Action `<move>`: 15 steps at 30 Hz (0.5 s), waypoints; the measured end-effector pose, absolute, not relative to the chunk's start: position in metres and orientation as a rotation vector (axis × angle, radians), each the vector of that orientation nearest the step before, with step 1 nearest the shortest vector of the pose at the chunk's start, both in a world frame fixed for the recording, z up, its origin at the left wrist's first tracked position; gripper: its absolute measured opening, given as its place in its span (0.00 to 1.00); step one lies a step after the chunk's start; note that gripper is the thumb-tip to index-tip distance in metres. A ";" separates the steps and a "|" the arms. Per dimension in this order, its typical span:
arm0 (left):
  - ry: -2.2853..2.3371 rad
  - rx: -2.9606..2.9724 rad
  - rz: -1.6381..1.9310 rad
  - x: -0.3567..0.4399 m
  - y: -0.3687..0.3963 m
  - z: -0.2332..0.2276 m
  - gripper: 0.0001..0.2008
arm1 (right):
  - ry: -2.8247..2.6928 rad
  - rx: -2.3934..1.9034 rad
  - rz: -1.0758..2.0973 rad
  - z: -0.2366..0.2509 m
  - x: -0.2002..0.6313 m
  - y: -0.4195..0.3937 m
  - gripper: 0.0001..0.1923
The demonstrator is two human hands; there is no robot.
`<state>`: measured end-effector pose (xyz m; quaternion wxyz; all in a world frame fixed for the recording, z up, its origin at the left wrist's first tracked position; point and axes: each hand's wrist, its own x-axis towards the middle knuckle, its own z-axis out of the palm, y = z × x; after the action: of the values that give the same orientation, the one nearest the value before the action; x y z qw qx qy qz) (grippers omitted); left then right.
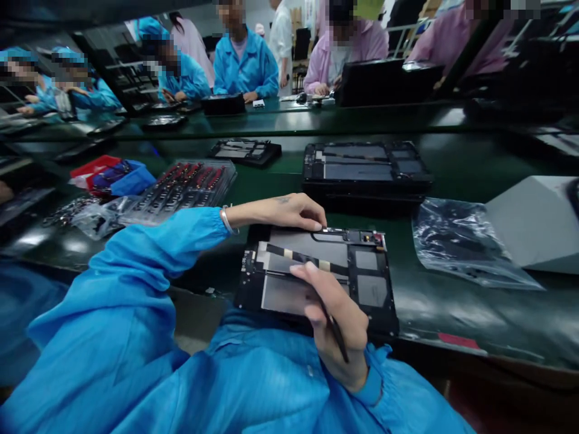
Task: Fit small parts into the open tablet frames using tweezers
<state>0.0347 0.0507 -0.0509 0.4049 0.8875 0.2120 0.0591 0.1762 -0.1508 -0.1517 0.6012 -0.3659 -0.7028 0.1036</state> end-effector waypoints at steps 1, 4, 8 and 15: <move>0.517 2.162 0.162 0.033 0.049 -0.048 0.08 | -1.658 -0.842 0.249 -0.149 0.177 -0.150 0.28; 0.495 2.008 0.192 0.030 0.047 -0.040 0.10 | -1.968 -0.749 0.205 -0.139 0.194 -0.145 0.30; 0.477 1.960 0.329 0.029 0.053 -0.035 0.12 | -2.457 -0.661 -0.101 -0.120 0.242 -0.139 0.37; 0.520 1.679 0.537 0.032 0.048 -0.036 0.07 | -1.897 -1.044 0.105 -0.099 0.289 -0.134 0.13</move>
<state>0.0317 0.0479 -0.0362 0.6065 0.7263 0.2251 0.2324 0.2891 -0.1344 -0.0987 0.4678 -0.4255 -0.7735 0.0427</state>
